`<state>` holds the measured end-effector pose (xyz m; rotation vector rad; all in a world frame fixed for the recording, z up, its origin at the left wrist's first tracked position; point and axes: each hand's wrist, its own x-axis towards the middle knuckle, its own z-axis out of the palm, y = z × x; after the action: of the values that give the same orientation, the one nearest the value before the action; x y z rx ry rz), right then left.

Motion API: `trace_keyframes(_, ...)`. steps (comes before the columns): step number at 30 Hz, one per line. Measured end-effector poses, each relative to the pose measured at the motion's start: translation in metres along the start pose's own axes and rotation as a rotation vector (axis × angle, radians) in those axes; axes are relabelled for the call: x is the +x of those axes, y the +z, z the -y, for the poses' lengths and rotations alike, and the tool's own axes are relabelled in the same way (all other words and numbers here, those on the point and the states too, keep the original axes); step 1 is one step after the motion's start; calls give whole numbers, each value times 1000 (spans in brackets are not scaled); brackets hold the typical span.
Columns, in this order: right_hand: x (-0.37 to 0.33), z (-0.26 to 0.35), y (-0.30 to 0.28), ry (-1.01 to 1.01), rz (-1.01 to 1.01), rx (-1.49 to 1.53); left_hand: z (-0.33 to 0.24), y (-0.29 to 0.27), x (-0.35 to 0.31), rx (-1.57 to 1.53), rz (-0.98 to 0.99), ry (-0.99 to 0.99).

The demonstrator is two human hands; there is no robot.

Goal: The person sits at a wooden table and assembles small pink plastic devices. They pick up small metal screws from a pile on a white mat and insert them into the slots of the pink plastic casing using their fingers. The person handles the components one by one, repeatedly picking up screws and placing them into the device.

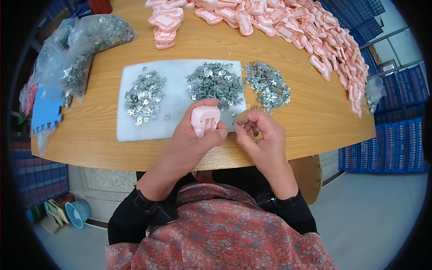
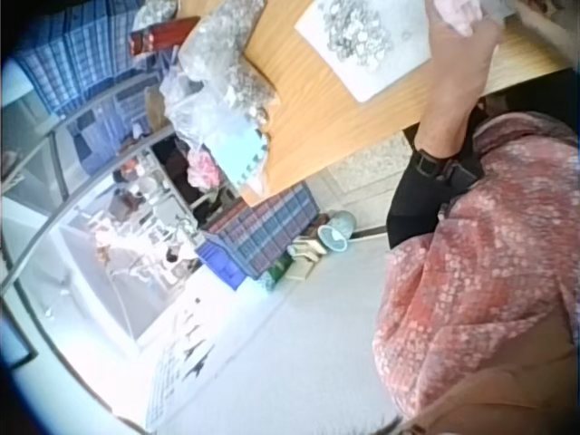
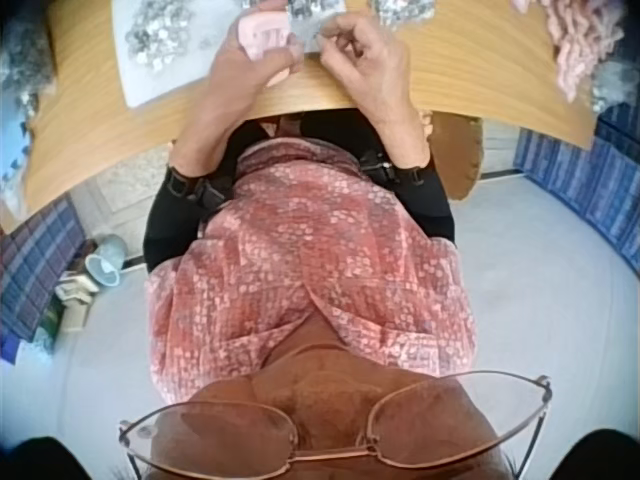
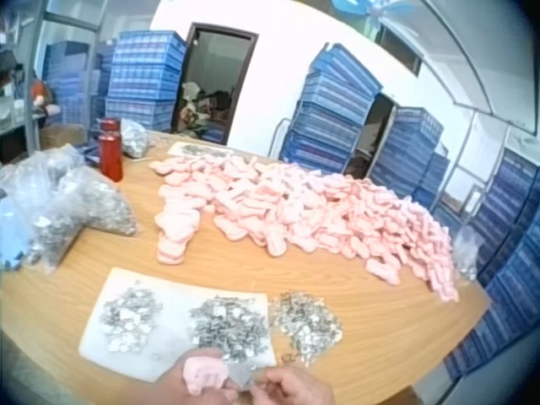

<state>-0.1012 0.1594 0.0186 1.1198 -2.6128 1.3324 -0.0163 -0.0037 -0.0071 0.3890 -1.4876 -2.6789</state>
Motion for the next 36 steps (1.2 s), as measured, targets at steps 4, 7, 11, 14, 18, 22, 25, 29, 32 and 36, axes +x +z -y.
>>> trace_keyframes(4, -4, 9, 2, -88, -3, -19, 10, 1, 6, 17, 30, 47)
trace_keyframes(7, -4, 12, 1, -72, 9, 44, 9, -1, 7, 68, 11, 50)
trace_keyframes(11, -7, -2, 1, 171, 70, 328, 8, -5, 8, -83, 50, -61)
trace_keyframes(14, -7, -4, 3, 306, 103, 565, 7, -4, 8, -85, 65, -70)
trace_keyframes(18, -2, -2, 1, 380, 170, 726, 5, -4, 7, -85, 76, -98)
trace_keyframes(22, -1, -1, -3, 365, 136, 806, -2, -7, 5, -205, 105, -233)
trace_keyframes(25, 0, 5, -4, 317, 80, 795, 0, -17, 9, -475, 242, -304)
trace_keyframes(29, 0, 8, 0, 214, 61, 713, 2, -18, 8, -480, 256, -331)
trace_keyframes(32, 2, 10, 1, 161, 95, 596, 1, -12, 7, -508, 245, -362)
trace_keyframes(36, 6, 9, 4, 70, 118, 403, 2, -10, 5, -514, 211, -436)
